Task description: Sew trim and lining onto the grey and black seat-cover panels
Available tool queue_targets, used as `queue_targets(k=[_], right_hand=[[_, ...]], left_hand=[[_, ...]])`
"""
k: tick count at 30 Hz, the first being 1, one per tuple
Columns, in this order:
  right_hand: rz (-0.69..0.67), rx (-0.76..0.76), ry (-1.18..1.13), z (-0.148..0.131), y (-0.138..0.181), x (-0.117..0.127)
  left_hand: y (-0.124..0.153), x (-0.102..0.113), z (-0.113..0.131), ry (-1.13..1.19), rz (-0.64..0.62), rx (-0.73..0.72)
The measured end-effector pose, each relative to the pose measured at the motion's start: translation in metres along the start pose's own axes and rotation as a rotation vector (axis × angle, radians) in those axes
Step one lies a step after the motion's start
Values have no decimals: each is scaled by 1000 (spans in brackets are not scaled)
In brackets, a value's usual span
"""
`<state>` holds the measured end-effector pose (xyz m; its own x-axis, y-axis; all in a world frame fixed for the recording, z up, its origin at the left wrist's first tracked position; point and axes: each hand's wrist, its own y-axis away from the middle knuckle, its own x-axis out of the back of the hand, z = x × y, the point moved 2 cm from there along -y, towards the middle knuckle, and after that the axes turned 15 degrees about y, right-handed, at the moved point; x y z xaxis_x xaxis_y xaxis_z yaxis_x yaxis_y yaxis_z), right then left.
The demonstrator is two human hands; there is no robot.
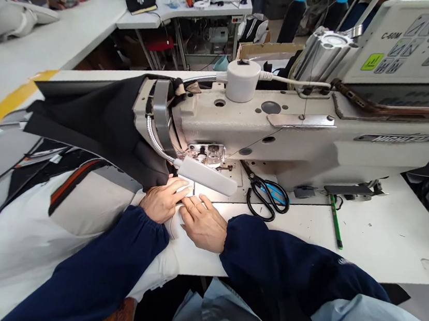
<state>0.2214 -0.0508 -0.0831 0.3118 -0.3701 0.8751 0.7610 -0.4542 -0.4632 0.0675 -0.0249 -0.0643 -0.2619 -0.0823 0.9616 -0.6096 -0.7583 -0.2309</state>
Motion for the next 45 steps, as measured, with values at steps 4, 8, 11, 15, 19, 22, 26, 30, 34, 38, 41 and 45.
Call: queue_targets(k=[4, 8, 11, 15, 19, 22, 26, 30, 34, 38, 41, 45], right_hand=[[6, 4, -2, 1, 1, 0], [-26, 30, -34, 4, -2, -1], [0, 7, -30, 6, -2, -2], [12, 46, 11, 4, -1, -4], [2, 48, 32, 2, -1, -6], [-14, 42, 41, 5, -4, -7], [-73, 41, 22, 11, -9, -9], [-132, -12, -5, 17, -11, -12], [-161, -22, -33, 19, -11, -14], [-167, -14, -35, 18, -10, -16], [-157, -20, -26, 19, -11, -17], [-149, -22, -40, 20, -11, -17]], left_hand=[[-1, 6, 2, 62, 96, -44], [0, 7, 3, 118, 177, -4], [-1, 7, 3, 141, 176, 30], [-1, 7, 4, 134, 106, 44], [-1, 5, 1, 101, 55, 50], [-3, 3, -2, 68, 10, 73], [-10, 0, -10, 5, -98, 176], [-13, -5, -18, 54, -82, 230], [-11, -9, -23, 45, -8, 247], [-9, -10, -23, 73, 73, 221], [-8, -11, -21, 79, 91, 184], [-9, -11, -20, 33, 77, 189]])
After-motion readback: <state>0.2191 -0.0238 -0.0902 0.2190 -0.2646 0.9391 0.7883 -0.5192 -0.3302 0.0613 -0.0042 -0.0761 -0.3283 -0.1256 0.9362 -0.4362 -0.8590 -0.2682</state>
